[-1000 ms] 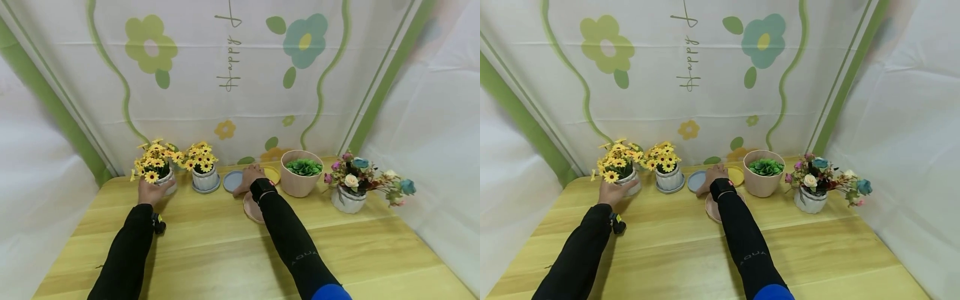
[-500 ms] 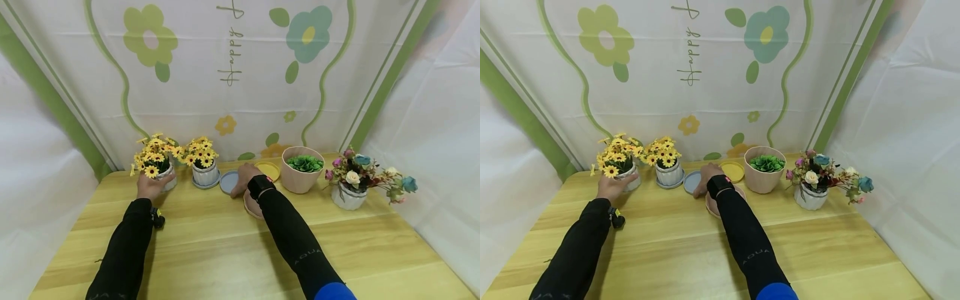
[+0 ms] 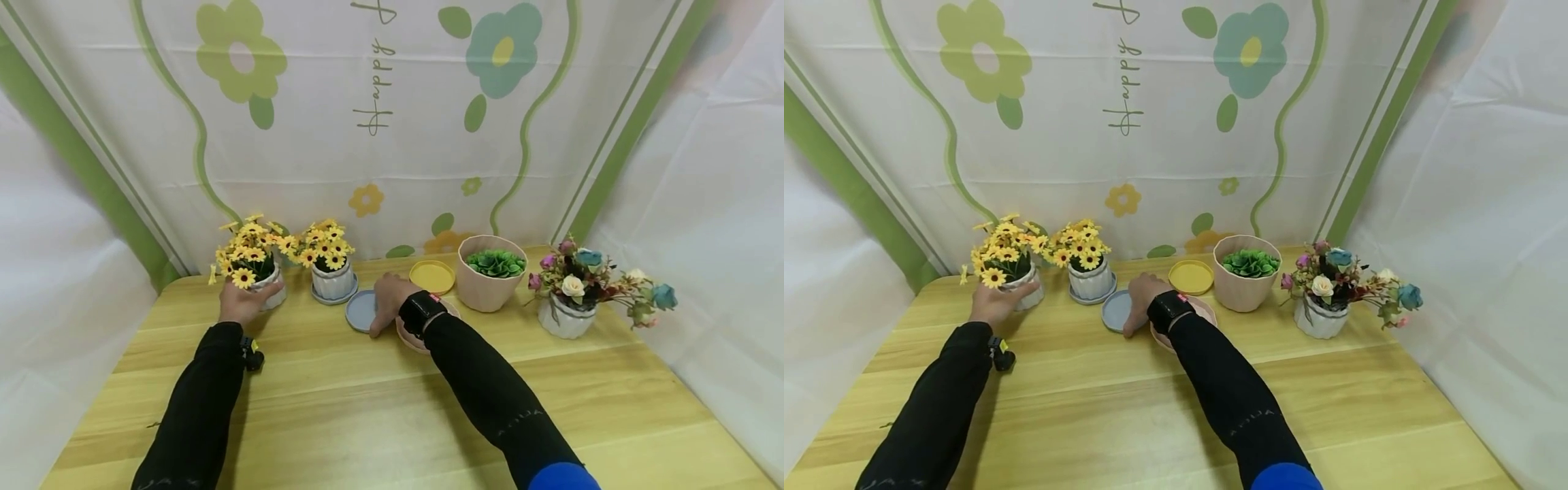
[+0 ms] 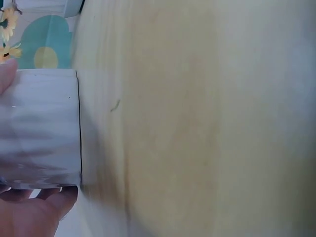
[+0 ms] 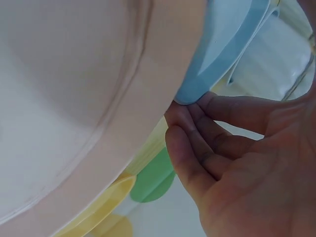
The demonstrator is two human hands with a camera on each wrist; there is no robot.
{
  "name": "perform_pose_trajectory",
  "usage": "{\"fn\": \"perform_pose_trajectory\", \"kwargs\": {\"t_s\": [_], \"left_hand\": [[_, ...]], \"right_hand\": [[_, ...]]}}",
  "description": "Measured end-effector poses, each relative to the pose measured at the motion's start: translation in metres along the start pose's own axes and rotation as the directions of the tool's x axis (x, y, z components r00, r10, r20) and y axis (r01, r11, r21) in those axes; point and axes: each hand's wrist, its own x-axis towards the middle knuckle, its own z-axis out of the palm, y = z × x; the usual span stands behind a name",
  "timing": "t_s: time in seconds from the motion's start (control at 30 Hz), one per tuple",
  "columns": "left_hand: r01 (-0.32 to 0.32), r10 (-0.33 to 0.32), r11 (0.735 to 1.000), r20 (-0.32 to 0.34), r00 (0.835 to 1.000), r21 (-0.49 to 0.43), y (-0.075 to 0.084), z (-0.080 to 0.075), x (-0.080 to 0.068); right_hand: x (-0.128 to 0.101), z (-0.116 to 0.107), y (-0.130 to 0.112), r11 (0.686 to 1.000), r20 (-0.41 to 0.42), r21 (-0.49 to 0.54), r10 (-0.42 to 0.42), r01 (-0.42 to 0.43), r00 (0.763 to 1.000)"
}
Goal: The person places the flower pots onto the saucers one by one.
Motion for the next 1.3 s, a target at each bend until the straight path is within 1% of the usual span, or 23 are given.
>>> {"fn": "perform_pose_trajectory", "kwargs": {"t_s": [0.23,0.43,0.67,0.87,1.07,1.3], "left_hand": [[-0.013,0.013,1.0,0.006,1.0,0.0,-0.004,-0.002,0.0],[-0.027,0.027,0.999,0.01,1.0,-0.019,-0.006,-0.002,0.0],[-0.049,0.05,0.998,0.02,0.999,-0.035,-0.006,-0.002,-0.001],[-0.063,0.066,0.996,0.051,0.996,-0.061,-0.006,-0.003,-0.006],[-0.07,0.073,0.996,0.061,0.995,-0.055,-0.006,-0.005,-0.008],[-0.075,0.076,0.997,0.084,0.994,-0.018,-0.004,-0.009,-0.016]], "right_hand": [[-0.006,0.007,-0.013,0.997,0.031,-0.045,-0.062,0.064,0.998],[-0.017,0.013,-0.022,0.986,0.029,-0.046,-0.161,0.162,0.987],[-0.04,0.02,-0.033,0.967,0.027,-0.05,-0.247,0.248,0.969],[-0.059,0.027,-0.041,0.947,0.02,-0.053,-0.315,0.316,0.949],[-0.079,0.034,-0.043,0.927,0.006,-0.086,-0.367,0.366,0.93],[-0.1,0.043,-0.044,0.906,0.013,-0.111,-0.409,0.408,0.912]]}}
